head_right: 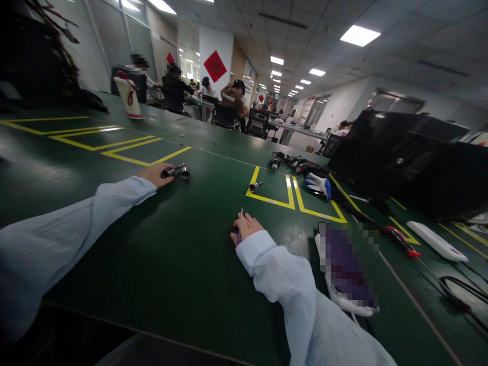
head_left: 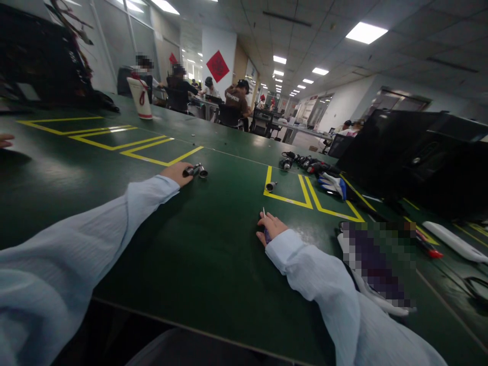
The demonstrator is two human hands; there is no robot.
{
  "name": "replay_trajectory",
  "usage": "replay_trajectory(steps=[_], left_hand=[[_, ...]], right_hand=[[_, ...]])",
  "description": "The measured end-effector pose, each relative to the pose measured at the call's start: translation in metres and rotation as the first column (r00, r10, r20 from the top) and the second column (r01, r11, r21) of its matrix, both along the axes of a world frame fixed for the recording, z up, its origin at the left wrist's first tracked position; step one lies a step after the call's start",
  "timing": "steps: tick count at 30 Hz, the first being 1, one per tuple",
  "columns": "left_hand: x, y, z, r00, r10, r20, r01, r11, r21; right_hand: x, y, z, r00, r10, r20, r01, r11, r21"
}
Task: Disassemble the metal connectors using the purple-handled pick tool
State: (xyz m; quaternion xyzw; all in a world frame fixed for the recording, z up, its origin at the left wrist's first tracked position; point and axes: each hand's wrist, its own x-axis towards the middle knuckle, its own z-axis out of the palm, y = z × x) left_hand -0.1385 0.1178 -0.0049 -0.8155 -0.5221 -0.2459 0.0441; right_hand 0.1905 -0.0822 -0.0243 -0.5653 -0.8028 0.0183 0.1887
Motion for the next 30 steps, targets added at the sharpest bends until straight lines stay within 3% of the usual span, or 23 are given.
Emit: replay_trajectory(steps=[6, 10, 13, 16, 18, 21, 24, 28, 30], left_hand=[[-0.007, -0.021, 0.02, 0.988, 0.063, -0.14, -0.074, 0.994, -0.076], [0.003, -0.045, 0.036, 0.969, 0.028, -0.246, -0.064, 0.988, -0.137], [0.027, -0.064, 0.037, 0.957, -0.045, -0.287, 0.009, 0.992, -0.128], [0.06, -0.085, 0.031, 0.949, -0.212, -0.233, 0.201, 0.977, -0.071], [0.081, -0.101, 0.025, 0.935, -0.332, -0.125, 0.326, 0.943, -0.064], [0.103, -0.121, 0.019, 0.892, -0.452, -0.004, 0.45, 0.889, -0.09], [0.113, -0.133, 0.018, 0.875, -0.482, 0.038, 0.48, 0.857, -0.187], [0.118, -0.135, 0.017, 0.861, -0.498, 0.105, 0.508, 0.826, -0.246], [0.121, -0.133, 0.016, 0.833, -0.536, 0.135, 0.552, 0.798, -0.241]], right_hand=[[0.0, 0.0, 0.0, 1.0, -0.003, -0.013, 0.003, 1.0, -0.001], [0.0, 0.001, -0.002, 1.0, -0.005, -0.019, 0.005, 1.0, 0.019], [-0.001, 0.0, 0.0, 0.998, 0.026, -0.052, -0.022, 0.997, 0.07], [-0.006, -0.007, 0.008, 0.965, 0.102, -0.243, -0.07, 0.988, 0.134], [-0.009, -0.013, 0.016, 0.869, 0.124, -0.479, -0.074, 0.99, 0.122], [-0.011, -0.022, 0.025, 0.572, 0.089, -0.815, -0.098, 0.994, 0.04], [-0.008, -0.024, 0.027, 0.305, 0.033, -0.952, -0.189, 0.982, -0.027], [-0.009, -0.018, 0.021, 0.156, 0.044, -0.987, -0.313, 0.95, -0.008], [-0.012, -0.016, 0.019, 0.146, 0.067, -0.987, -0.33, 0.944, 0.015]])
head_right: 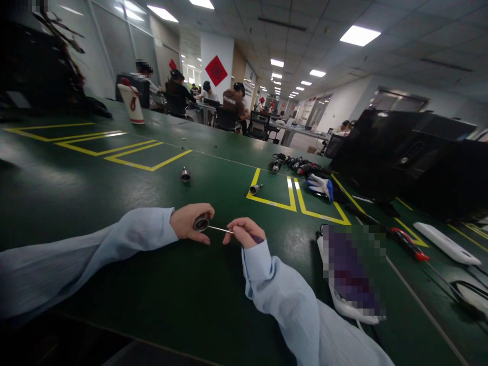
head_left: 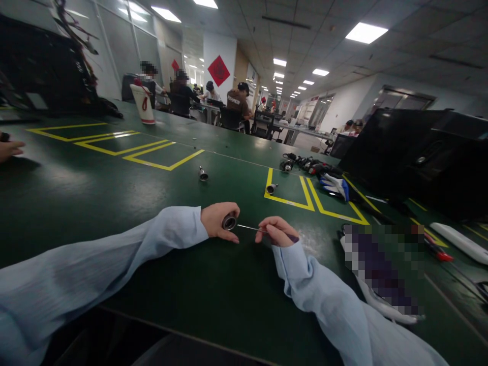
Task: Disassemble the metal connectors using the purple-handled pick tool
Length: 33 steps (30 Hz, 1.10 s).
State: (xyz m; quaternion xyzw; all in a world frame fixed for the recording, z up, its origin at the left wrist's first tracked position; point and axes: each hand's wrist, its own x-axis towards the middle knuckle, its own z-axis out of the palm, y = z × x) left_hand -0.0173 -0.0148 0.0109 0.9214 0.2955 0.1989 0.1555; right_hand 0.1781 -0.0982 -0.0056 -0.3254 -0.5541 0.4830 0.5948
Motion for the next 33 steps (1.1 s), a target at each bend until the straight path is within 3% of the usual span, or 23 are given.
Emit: replay_trajectory(steps=[5, 9, 12, 16, 22, 33], left_hand=[[0.013, 0.004, -0.006, 0.99, -0.136, 0.035, 0.136, 0.991, 0.013], [0.024, 0.002, -0.007, 0.99, -0.13, 0.046, 0.128, 0.991, 0.034], [0.027, 0.0, -0.006, 0.995, -0.075, 0.058, 0.073, 0.997, 0.038], [0.027, -0.001, -0.006, 0.991, -0.049, 0.121, 0.043, 0.998, 0.052], [0.025, 0.001, -0.009, 0.977, -0.053, 0.208, 0.046, 0.998, 0.039], [0.024, -0.001, -0.004, 0.997, 0.049, 0.058, -0.058, 0.984, 0.166]], right_hand=[[-0.01, -0.003, 0.001, 0.971, -0.113, 0.213, 0.095, 0.991, 0.097], [-0.011, -0.004, 0.002, 0.941, -0.204, 0.269, 0.182, 0.978, 0.106], [-0.008, 0.0, 0.001, 0.963, -0.164, 0.216, 0.156, 0.986, 0.054], [-0.005, 0.009, -0.006, 1.0, -0.004, -0.002, 0.004, 0.995, -0.099], [-0.007, 0.013, -0.01, 0.962, 0.132, -0.241, -0.183, 0.962, -0.204], [-0.008, 0.008, -0.005, 0.999, 0.021, -0.043, -0.028, 0.985, -0.173]])
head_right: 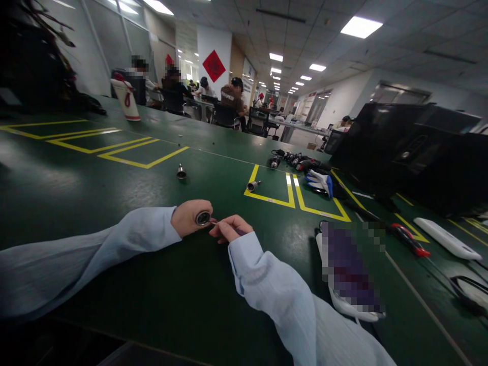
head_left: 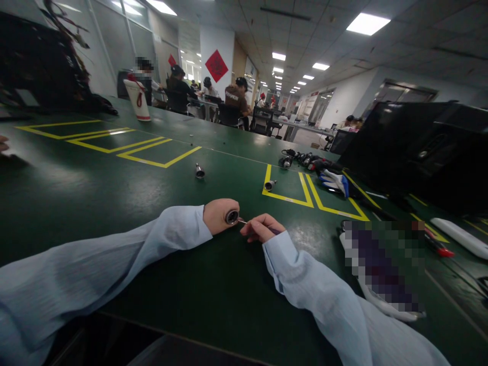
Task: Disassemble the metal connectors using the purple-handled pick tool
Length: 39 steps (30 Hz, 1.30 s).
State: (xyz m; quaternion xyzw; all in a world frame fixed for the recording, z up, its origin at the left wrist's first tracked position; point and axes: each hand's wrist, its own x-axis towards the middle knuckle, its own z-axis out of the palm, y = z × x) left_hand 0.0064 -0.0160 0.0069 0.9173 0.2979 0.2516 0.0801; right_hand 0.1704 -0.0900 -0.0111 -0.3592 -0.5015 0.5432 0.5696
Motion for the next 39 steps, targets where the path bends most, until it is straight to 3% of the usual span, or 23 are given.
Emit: replay_trajectory(steps=[12, 21, 29, 39], left_hand=[[-0.0002, 0.0002, -0.0022, 0.986, -0.01, 0.164, 0.031, 0.991, -0.13], [-0.0014, 0.0037, -0.0027, 0.999, 0.023, 0.03, -0.023, 1.0, 0.004], [-0.0044, 0.0037, 0.0009, 0.987, -0.012, 0.157, 0.027, 0.995, -0.093], [-0.0046, 0.0036, 0.0024, 0.98, -0.059, 0.192, 0.102, 0.971, -0.219]], right_hand=[[-0.0028, 0.0018, -0.0017, 0.996, 0.044, -0.083, -0.047, 0.998, -0.038], [-0.0046, 0.0041, -0.0018, 0.999, 0.016, -0.038, -0.017, 0.999, -0.038], [-0.0073, 0.003, 0.0013, 0.995, 0.062, -0.074, -0.064, 0.997, -0.037], [-0.0076, 0.0032, 0.0016, 0.994, 0.067, -0.083, -0.07, 0.997, -0.033]])
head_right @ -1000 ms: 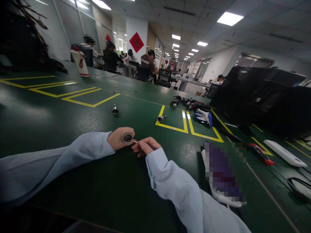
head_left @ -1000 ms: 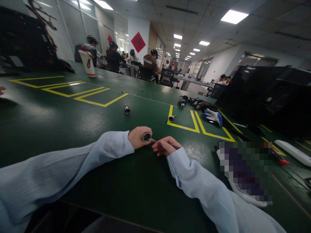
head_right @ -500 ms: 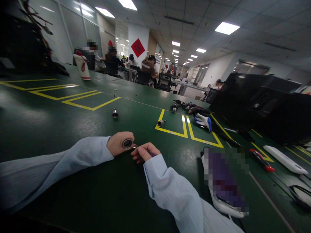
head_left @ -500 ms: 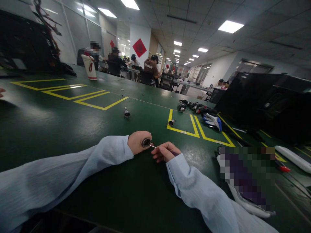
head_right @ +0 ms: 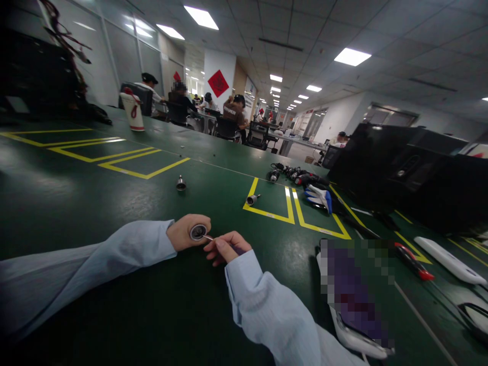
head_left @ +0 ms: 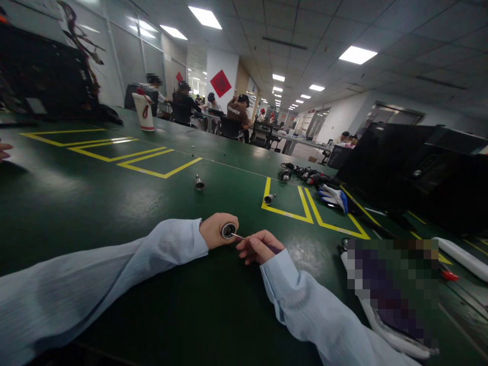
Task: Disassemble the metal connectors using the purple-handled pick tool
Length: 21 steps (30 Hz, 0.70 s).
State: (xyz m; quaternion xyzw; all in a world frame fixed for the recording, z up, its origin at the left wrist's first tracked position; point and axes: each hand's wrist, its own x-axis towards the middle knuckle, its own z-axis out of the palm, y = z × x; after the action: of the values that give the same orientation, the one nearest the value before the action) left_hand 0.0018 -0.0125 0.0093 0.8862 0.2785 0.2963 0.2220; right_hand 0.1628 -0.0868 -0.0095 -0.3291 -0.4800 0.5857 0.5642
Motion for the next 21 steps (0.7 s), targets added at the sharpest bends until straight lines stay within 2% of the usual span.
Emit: replay_trajectory(steps=[8, 17, 21], left_hand=[[-0.0011, 0.0031, -0.0021, 0.99, 0.099, -0.104, -0.087, 0.99, 0.114], [-0.0022, 0.0041, -0.0016, 1.0, 0.024, -0.017, -0.024, 1.0, 0.019], [-0.0025, 0.0042, -0.0005, 1.0, -0.007, -0.004, 0.007, 1.0, -0.013]], right_hand=[[-0.0005, 0.0024, 0.0002, 0.998, -0.034, 0.057, 0.035, 0.999, -0.018], [-0.0012, 0.004, -0.0005, 1.0, 0.019, -0.018, -0.019, 1.0, -0.008], [-0.0024, 0.004, -0.0011, 1.0, 0.005, -0.009, -0.005, 1.0, -0.008]])
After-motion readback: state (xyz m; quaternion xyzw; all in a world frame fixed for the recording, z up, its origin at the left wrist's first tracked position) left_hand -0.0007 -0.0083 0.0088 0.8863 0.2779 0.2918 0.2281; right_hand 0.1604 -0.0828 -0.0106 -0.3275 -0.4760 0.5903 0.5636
